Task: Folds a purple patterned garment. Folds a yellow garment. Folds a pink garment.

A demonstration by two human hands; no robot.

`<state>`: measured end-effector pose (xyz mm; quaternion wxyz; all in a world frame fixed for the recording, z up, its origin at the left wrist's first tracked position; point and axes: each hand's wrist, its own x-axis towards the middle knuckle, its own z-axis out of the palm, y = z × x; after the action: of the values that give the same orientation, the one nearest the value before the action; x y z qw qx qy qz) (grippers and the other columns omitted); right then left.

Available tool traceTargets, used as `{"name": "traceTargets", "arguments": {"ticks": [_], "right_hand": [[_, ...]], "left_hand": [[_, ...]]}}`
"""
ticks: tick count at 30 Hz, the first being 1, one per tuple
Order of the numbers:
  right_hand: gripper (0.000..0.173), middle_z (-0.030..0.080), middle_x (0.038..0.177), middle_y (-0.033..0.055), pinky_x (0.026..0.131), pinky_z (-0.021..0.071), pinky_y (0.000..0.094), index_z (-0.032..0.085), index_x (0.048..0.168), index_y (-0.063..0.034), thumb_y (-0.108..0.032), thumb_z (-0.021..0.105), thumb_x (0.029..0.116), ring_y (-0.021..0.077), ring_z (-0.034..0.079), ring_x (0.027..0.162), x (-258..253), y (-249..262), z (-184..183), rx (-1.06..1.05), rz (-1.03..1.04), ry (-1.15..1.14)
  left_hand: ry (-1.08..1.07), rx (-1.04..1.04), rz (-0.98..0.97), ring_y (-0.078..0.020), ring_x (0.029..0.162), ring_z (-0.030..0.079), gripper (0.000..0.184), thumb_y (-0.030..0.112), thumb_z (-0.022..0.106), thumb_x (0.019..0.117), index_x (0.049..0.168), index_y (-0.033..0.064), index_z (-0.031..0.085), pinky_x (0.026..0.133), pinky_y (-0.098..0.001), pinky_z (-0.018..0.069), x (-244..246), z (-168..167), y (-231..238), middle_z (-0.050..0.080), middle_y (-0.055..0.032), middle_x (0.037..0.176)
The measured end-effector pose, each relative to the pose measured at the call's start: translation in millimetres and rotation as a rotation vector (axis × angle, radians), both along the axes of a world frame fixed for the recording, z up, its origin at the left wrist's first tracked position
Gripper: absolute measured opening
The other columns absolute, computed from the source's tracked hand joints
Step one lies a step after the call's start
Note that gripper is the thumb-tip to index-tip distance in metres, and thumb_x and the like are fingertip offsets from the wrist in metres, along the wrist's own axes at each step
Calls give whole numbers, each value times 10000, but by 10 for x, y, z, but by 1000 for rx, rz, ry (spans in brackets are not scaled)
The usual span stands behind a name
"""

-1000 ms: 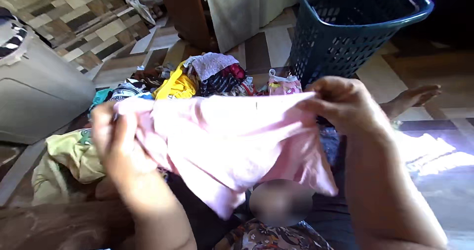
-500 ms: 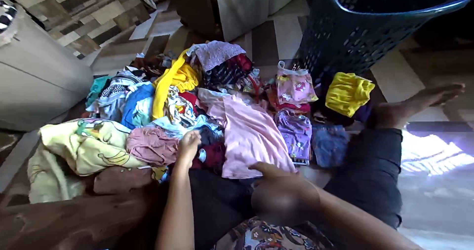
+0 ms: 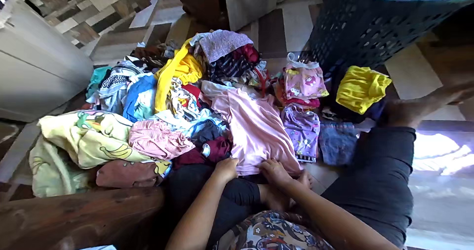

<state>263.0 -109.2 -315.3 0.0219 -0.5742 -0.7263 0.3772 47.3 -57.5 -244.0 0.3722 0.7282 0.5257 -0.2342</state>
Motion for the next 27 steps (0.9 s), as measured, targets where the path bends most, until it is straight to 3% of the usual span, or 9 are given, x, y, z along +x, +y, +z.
{"name": "traceTargets", "arguments": {"ticks": [3,7,10,13,16,19,23,25,27], "right_hand": [[327,615,1318,268,1100,393,597,644,1250,58,-158,504,1049,441,542,1300,34,-6,11,-12,-18,44],[310,639,1240,284,1104,434,488,641,1201,104,-121,506,1034,402,598,1230,68,-46,60,43,-60,173],[311,640,1201,303,1064,467,465,626,1193,129,-111,513,1031,398,626,1165,79,-105,191,69,-144,277],[314,653,1122,303,986,508,462,624,1152,141,-129,522,1029,386,654,1062,91,-167,334,114,-198,372],[316,653,1074,282,935,525,432,620,1118,129,-157,525,1024,346,656,1006,79,-219,453,177,-196,463],[268,649,1098,275,952,523,400,620,1041,113,-136,527,1009,327,648,1053,24,-234,539,386,-144,553],[267,682,1014,183,867,562,351,609,1098,79,-159,499,1044,199,681,930,-28,-211,930,501,-74,695],[245,681,950,138,814,572,296,584,1121,81,-137,497,1050,126,676,859,-33,-249,1279,414,83,819],[182,673,931,72,811,545,207,565,1098,22,-142,496,1063,42,648,861,-45,-337,1641,316,286,933]], "left_hand": [[29,-2,-20,-407,1293,551,280,103,590,993,1233,-26,657,1067,-595,424,-30,11,33,618,-247,1317],[7,13,-11,-405,1264,568,302,139,463,1047,1161,-64,655,1048,-589,430,-54,45,49,628,-266,1268],[-68,35,87,-403,1288,548,331,150,475,1044,1220,-92,617,1083,-562,414,-91,55,52,596,-284,1309],[-77,49,237,-403,1310,540,548,345,585,1032,1374,-77,510,1106,-555,409,-17,79,28,565,-286,1366],[-59,20,286,-414,1283,563,608,445,569,1024,1344,-71,551,1082,-589,420,38,49,22,593,-287,1332],[-127,-34,331,-367,1003,669,488,371,507,1068,1212,-80,621,931,-545,508,20,20,51,663,-268,1105],[-306,-118,595,-199,719,615,395,266,451,1096,1351,-24,532,702,-365,536,42,-18,122,640,-162,962],[-526,-93,745,-169,757,592,370,212,421,1106,1373,-26,517,693,-343,515,92,64,135,639,-154,1011],[-766,-37,936,-171,969,592,386,169,321,1125,1402,-58,467,860,-347,514,211,396,85,608,-183,1182]]}}
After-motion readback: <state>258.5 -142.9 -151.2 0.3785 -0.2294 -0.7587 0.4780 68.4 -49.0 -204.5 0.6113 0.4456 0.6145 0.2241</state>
